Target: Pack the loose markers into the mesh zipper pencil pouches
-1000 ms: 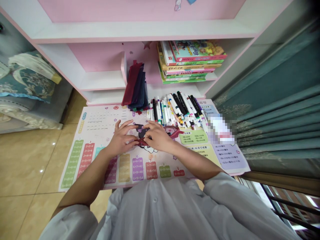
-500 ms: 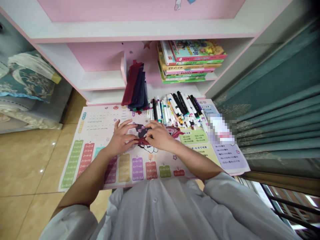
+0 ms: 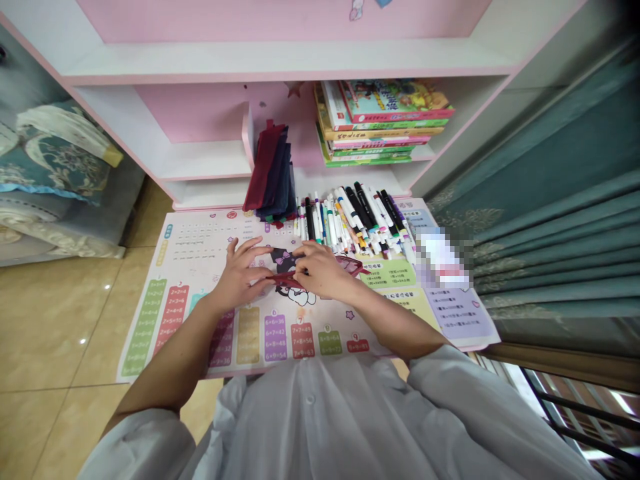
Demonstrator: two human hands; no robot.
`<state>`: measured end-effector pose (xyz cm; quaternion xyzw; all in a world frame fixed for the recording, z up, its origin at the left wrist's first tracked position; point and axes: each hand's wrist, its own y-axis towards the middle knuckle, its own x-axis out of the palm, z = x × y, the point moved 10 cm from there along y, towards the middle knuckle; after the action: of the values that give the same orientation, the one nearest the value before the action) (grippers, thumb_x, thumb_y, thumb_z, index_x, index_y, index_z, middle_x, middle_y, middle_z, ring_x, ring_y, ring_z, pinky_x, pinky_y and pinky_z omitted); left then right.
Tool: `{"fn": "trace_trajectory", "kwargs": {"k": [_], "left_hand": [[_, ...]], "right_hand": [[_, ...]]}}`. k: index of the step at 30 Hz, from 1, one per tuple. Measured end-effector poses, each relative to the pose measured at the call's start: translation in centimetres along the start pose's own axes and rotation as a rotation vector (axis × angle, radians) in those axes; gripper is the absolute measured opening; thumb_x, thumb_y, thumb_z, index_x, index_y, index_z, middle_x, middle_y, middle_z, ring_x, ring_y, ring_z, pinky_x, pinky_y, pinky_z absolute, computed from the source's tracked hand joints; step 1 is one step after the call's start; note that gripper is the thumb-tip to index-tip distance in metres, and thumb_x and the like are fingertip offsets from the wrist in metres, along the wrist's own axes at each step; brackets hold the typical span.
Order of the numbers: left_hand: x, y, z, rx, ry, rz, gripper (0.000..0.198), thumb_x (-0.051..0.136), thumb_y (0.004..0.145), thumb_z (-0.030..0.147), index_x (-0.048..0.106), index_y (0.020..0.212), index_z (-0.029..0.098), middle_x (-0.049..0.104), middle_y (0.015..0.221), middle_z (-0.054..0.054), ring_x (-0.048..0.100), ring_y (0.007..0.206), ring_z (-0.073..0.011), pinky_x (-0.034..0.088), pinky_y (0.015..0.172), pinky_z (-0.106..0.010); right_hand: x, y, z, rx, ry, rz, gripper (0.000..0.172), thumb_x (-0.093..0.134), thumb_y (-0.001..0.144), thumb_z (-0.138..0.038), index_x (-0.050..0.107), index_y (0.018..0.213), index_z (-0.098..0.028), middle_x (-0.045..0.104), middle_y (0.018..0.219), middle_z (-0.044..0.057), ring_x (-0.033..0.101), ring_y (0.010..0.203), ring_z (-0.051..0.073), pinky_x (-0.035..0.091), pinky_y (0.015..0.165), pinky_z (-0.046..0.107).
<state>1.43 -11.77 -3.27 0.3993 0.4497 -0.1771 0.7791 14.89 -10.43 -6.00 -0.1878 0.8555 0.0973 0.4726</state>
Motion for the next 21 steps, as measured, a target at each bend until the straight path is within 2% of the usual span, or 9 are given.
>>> {"fn": "trace_trajectory", "kwargs": {"k": [21], "left_hand": [[0.16,-0.09,-0.44,-0.019,-0.014,-0.006,0.017,0.067,0.090,0.036,0.074,0.077,0.028,0.065,0.129,-0.003,0.044,0.139,-0.0283,0.015,0.121,-0.054]], "right_hand": [[-0.74,-0.11,0.53,0.038,0.015,-0.044,0.021,0.060,0.081,-0.015,0.073,0.066,-0.022,0.067,0.126,0.008,0.046,0.135,0.033,0.032,0.111,0.063]]}}
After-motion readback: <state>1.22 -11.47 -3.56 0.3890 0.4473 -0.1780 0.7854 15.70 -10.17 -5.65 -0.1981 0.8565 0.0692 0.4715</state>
